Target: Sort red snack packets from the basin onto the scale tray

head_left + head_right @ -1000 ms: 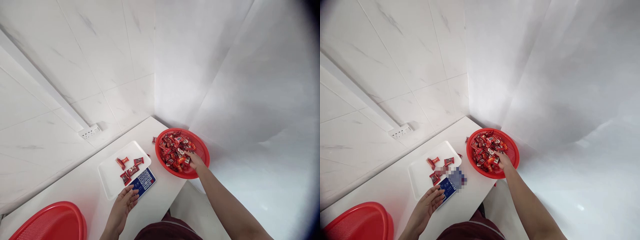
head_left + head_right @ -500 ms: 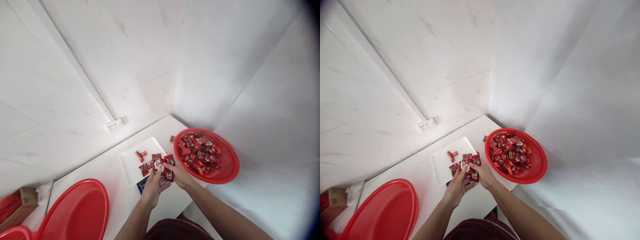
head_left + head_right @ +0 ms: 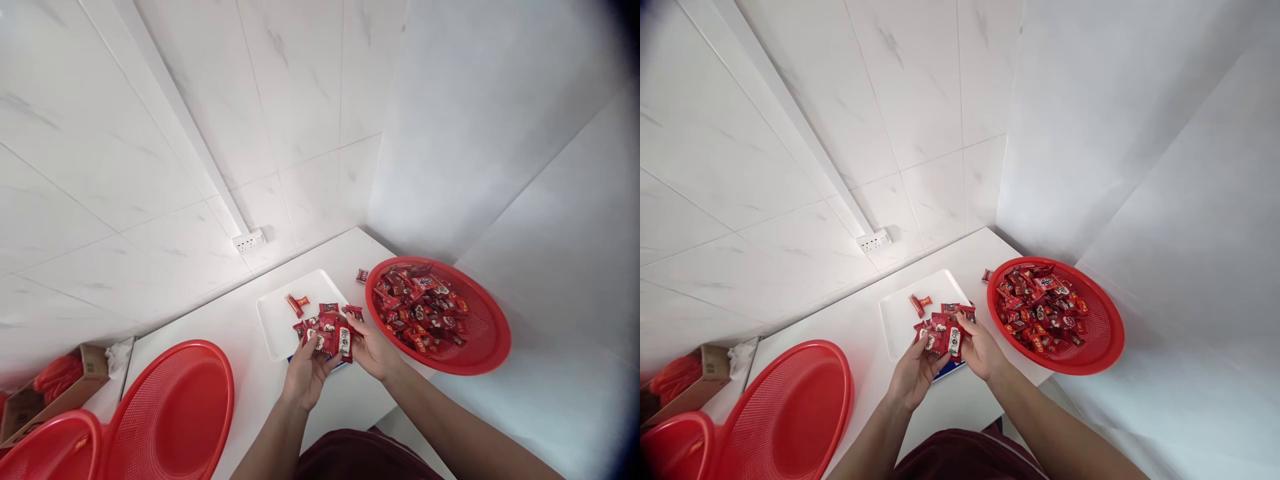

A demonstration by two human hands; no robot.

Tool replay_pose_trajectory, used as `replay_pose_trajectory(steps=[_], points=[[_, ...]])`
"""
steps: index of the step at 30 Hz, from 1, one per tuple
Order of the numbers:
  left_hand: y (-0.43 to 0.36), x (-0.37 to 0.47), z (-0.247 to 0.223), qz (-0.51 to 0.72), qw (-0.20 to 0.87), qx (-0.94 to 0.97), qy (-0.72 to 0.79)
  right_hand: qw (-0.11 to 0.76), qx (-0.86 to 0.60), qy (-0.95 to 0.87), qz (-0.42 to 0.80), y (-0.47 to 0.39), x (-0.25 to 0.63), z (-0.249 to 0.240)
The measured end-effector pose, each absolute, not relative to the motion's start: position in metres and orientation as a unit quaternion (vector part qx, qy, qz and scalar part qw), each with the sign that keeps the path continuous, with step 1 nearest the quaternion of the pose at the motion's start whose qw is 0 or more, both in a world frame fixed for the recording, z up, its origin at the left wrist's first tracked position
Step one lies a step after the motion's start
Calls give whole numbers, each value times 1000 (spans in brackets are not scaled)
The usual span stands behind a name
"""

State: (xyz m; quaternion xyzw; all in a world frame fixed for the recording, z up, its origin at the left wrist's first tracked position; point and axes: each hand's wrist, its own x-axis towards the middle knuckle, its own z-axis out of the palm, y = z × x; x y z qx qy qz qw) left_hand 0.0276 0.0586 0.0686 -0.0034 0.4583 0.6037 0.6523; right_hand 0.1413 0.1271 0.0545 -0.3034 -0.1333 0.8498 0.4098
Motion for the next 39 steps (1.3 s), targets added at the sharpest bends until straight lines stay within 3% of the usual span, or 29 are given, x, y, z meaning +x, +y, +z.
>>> replay_pose_trajectory(steps=[7,15,26,33,39], points=[[55,33,68,618,648,-14,444,443,-300,-169,827,124,137,56],[55,17,65,639,626,-46,444,422,-351,-221,806,122,145,61],[43,10,53,637,609,-31,472,250,-388,-480,746,109,147,31],[13,-21,23,645,530,-124,536,177,-521,-393,737,116,150,-13],[-5,-39,20,654,515,-150,533,220,-465,-383,768,140,125,-3]])
